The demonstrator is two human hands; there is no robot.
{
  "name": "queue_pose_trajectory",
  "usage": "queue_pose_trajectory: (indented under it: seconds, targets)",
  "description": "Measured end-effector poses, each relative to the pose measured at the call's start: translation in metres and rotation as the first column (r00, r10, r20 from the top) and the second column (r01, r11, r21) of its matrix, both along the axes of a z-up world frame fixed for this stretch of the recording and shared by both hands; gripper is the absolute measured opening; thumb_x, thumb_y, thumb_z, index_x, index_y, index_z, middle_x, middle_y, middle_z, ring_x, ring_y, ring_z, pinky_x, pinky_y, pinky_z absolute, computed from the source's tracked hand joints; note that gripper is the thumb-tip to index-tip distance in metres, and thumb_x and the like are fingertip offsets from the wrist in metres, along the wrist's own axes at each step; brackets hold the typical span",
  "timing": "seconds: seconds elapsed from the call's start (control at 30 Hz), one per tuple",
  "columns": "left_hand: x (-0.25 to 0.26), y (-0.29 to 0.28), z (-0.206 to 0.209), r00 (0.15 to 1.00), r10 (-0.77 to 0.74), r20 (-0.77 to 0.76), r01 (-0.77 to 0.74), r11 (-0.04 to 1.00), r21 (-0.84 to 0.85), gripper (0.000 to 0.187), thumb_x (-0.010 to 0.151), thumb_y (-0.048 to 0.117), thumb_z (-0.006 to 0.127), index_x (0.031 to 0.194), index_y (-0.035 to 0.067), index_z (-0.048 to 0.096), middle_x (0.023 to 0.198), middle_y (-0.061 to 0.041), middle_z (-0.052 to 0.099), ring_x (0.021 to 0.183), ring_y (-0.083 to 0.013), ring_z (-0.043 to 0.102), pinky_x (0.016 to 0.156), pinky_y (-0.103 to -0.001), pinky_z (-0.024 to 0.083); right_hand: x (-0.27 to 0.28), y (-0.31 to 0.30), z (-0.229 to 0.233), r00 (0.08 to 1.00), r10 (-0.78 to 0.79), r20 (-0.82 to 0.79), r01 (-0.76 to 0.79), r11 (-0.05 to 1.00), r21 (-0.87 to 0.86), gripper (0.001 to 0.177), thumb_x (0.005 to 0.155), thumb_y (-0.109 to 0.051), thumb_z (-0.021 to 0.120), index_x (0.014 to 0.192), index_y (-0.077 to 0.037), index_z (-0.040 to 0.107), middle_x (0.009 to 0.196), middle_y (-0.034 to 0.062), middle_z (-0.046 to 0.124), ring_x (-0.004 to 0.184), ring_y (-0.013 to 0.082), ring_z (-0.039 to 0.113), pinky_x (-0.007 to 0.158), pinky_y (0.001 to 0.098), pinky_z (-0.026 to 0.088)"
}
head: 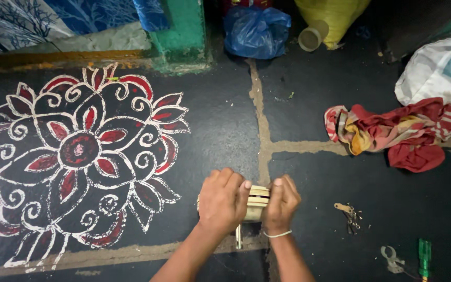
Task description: The person is assembling a circular mechanical component, likely a fan motor housing, on a dark tiled floor. They repeatedly align and press two halves of the housing together, rotate the central shaft, and adjust the fit by hand.
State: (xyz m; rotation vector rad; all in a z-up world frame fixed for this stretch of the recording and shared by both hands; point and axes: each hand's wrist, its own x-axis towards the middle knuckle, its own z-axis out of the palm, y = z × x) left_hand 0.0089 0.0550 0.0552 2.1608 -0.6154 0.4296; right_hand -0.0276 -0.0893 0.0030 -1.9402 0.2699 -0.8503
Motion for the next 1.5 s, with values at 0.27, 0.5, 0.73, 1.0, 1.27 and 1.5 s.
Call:
queue_pose_trajectory:
  seconds: [0.27,0.5,0.73,1.0,1.27,1.5]
  targets:
    - [0.008,0.006,0.002,0.994,0.106,-0.001,-0.106,0.994,0.007,0.017,0.093,0.015,0.068,0.080,0.006,0.061,0.077,-0.011,0.059,0.072,-0.0322,0.058,0.065,-0.044,0.047,0.019,0.014,0.023,0.999,0.042,0.010,-0.041,0.997,-0.068,0.035,0.101,-0.007,0.051,0.067,0.003,0.049,0.063,0.0147,0.047,0.057,0.0294,0.048,0.058,0.0429,0.036]
    - [0.018,0.017,-0.011,0.978,0.199,-0.066,-0.202,0.979,-0.030,0.023,0.096,0.016,0.064,0.077,0.005,0.057,0.076,-0.012,0.059,0.072,-0.0340,0.058,0.065,-0.045,0.047,0.030,0.016,0.003,0.995,0.100,-0.030,-0.102,0.991,-0.081,0.036,0.105,-0.015,0.050,0.074,0.003,0.051,0.068,0.0147,0.050,0.063,0.0279,0.052,0.061,0.0405,0.040]
    - [0.028,0.042,-0.046,0.960,0.240,-0.148,-0.268,0.938,-0.219,0.034,0.103,0.018,0.058,0.073,0.001,0.058,0.069,-0.012,0.053,0.064,-0.0287,0.052,0.061,-0.041,0.042,0.000,-0.002,-0.064,0.946,0.197,-0.259,0.088,0.611,0.786,0.063,0.107,-0.054,0.038,0.091,-0.002,0.070,0.086,0.0066,0.071,0.081,0.0189,0.066,0.076,0.0343,0.052]
    - [0.035,0.080,-0.130,0.784,0.052,-0.619,-0.524,0.588,-0.616,0.060,0.112,0.037,0.045,0.068,0.000,0.060,0.062,-0.007,0.057,0.057,-0.0162,0.050,0.056,-0.034,0.041,-0.023,0.042,-0.075,0.942,0.173,-0.287,0.180,0.461,0.869,0.076,0.113,-0.062,0.028,0.118,0.006,0.060,0.105,0.0133,0.063,0.101,0.0243,0.056,0.093,0.0378,0.045]
    - [0.002,0.052,-0.158,0.328,-0.692,-0.643,-0.885,0.014,-0.466,0.084,0.094,0.071,0.033,0.120,-0.003,0.062,0.120,-0.026,0.069,0.108,-0.0420,0.067,0.099,-0.052,0.052,-0.077,0.033,0.058,0.869,0.456,-0.191,-0.370,0.857,0.359,0.059,0.098,-0.034,0.062,0.139,0.008,0.056,0.129,0.0180,0.066,0.118,0.0252,0.064,0.100,0.0345,0.047]
    - [-0.024,0.030,-0.151,0.330,-0.730,-0.599,-0.873,0.005,-0.487,0.073,0.098,0.070,0.038,0.116,0.005,0.063,0.117,-0.022,0.067,0.106,-0.0403,0.064,0.098,-0.054,0.051,-0.085,0.030,0.084,0.905,0.366,-0.218,-0.363,0.930,0.056,0.054,0.090,-0.028,0.075,0.132,0.003,0.064,0.122,0.0169,0.073,0.110,0.0226,0.073,0.092,0.0325,0.057]
